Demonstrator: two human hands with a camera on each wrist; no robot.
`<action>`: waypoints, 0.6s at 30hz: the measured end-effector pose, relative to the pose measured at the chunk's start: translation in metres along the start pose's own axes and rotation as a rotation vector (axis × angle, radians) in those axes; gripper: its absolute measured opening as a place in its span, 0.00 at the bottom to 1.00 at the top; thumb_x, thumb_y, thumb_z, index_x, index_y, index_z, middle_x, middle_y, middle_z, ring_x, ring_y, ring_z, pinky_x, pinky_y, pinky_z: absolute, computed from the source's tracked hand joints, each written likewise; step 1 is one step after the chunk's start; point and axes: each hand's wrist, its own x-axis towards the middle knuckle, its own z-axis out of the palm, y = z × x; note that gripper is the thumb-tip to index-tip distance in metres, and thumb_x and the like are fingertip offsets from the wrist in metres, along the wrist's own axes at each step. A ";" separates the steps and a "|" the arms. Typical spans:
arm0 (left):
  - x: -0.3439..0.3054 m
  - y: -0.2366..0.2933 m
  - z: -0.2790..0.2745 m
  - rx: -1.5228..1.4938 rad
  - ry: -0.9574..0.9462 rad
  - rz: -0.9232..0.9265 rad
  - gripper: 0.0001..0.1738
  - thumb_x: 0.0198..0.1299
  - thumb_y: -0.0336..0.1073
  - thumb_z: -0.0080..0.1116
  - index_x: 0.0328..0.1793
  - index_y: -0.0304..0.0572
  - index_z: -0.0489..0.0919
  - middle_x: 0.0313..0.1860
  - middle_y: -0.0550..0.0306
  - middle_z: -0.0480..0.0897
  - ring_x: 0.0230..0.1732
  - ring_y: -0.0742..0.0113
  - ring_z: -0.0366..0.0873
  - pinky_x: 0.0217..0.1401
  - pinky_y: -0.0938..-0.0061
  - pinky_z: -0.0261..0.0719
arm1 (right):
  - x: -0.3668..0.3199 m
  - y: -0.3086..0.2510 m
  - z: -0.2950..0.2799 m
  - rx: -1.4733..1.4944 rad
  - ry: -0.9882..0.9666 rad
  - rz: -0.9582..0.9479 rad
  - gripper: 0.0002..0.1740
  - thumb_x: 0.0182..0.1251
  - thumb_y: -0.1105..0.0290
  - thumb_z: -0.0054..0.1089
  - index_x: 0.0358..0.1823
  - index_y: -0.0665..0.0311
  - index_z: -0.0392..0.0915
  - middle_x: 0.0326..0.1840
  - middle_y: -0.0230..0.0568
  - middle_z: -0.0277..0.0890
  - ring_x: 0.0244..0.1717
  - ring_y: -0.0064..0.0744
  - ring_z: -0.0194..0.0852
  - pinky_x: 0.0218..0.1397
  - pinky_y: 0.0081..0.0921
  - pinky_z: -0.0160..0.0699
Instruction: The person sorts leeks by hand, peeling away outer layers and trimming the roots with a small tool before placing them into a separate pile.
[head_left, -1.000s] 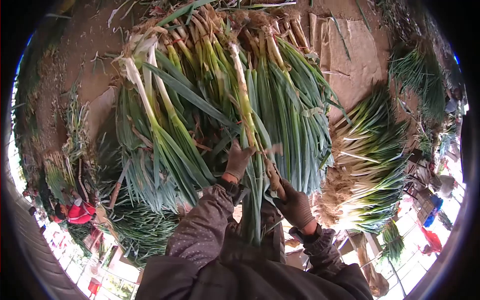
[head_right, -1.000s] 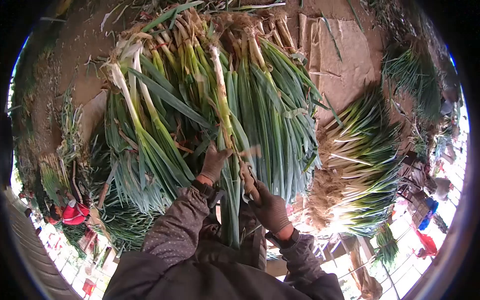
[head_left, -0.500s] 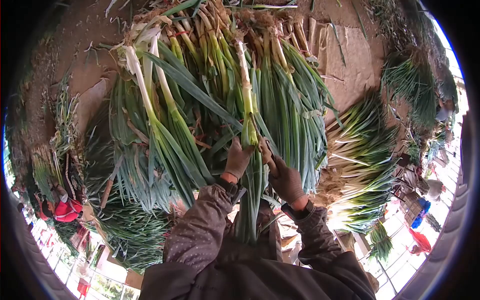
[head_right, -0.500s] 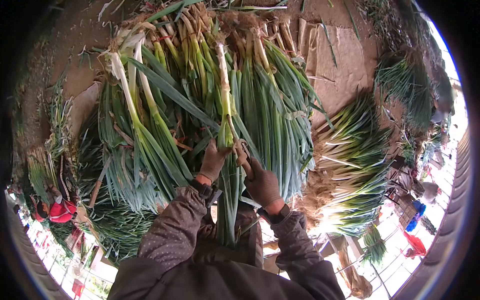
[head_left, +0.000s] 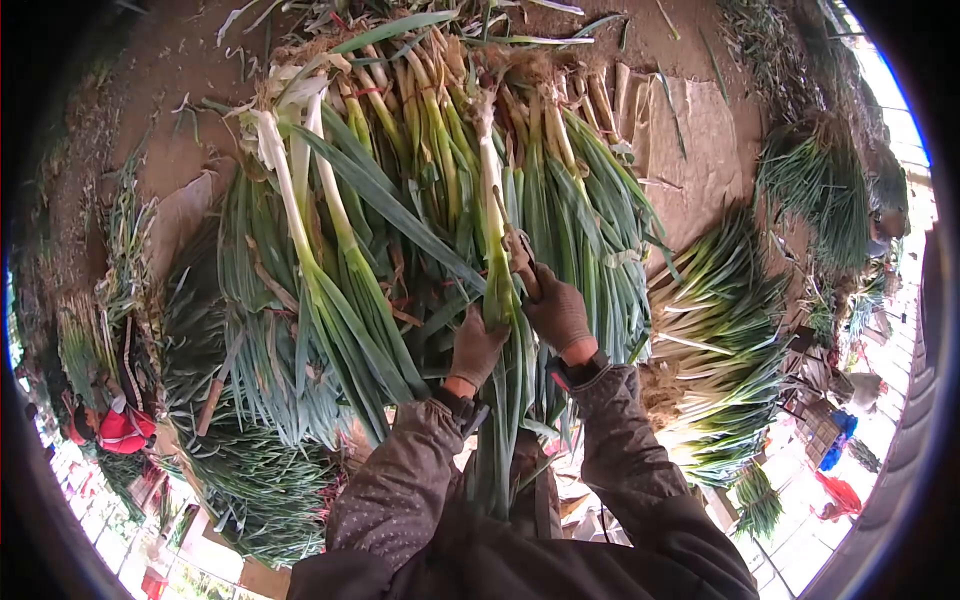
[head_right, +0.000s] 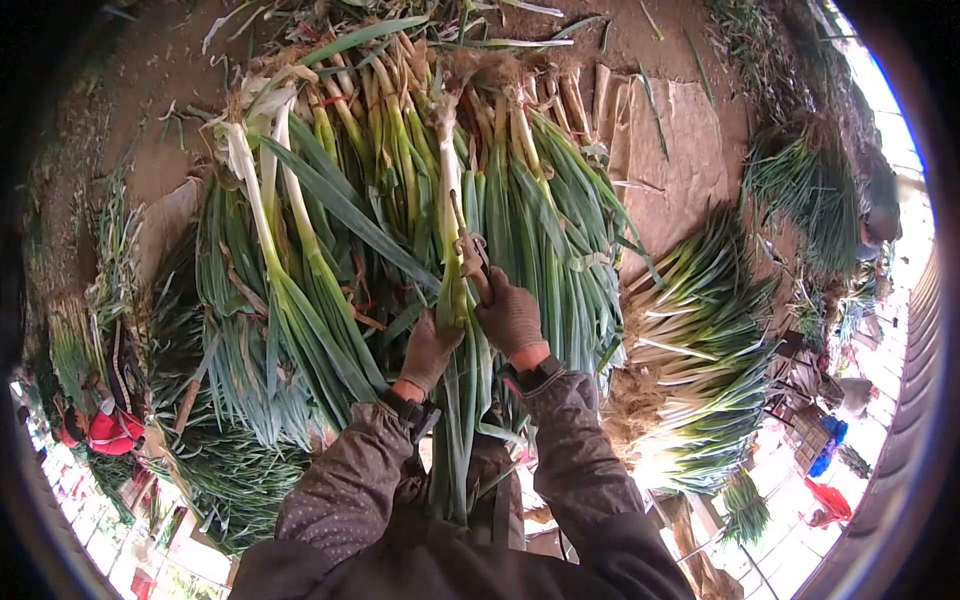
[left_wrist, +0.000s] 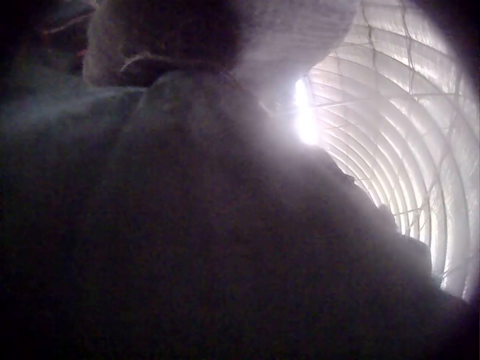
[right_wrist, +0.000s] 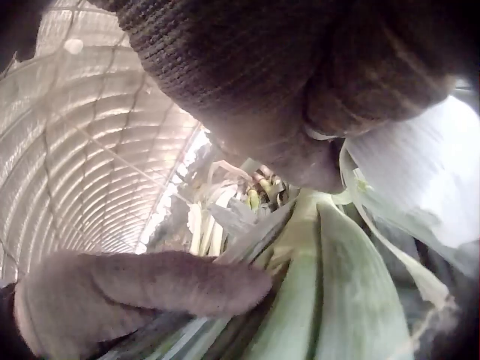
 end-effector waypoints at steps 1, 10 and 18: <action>-0.001 0.001 0.000 0.013 0.005 0.026 0.24 0.62 0.37 0.66 0.59 0.30 0.73 0.46 0.37 0.86 0.49 0.42 0.87 0.53 0.57 0.82 | 0.010 0.000 0.000 -0.010 0.005 -0.021 0.25 0.59 0.66 0.64 0.60 0.57 0.74 0.35 0.60 0.83 0.40 0.67 0.82 0.43 0.60 0.80; 0.002 -0.020 0.000 -0.077 -0.016 0.066 0.23 0.62 0.36 0.66 0.58 0.30 0.74 0.45 0.38 0.86 0.49 0.44 0.86 0.54 0.60 0.81 | 0.106 -0.016 0.005 -0.023 0.076 -0.077 0.19 0.58 0.66 0.61 0.51 0.61 0.81 0.38 0.62 0.83 0.44 0.68 0.80 0.46 0.56 0.79; -0.006 0.001 -0.014 -0.323 -0.141 -0.038 0.25 0.63 0.29 0.64 0.66 0.31 0.73 0.55 0.52 0.83 0.55 0.65 0.80 0.63 0.70 0.77 | 0.133 -0.025 -0.011 0.112 0.013 -0.049 0.17 0.54 0.64 0.65 0.43 0.67 0.81 0.34 0.63 0.81 0.38 0.65 0.81 0.42 0.50 0.77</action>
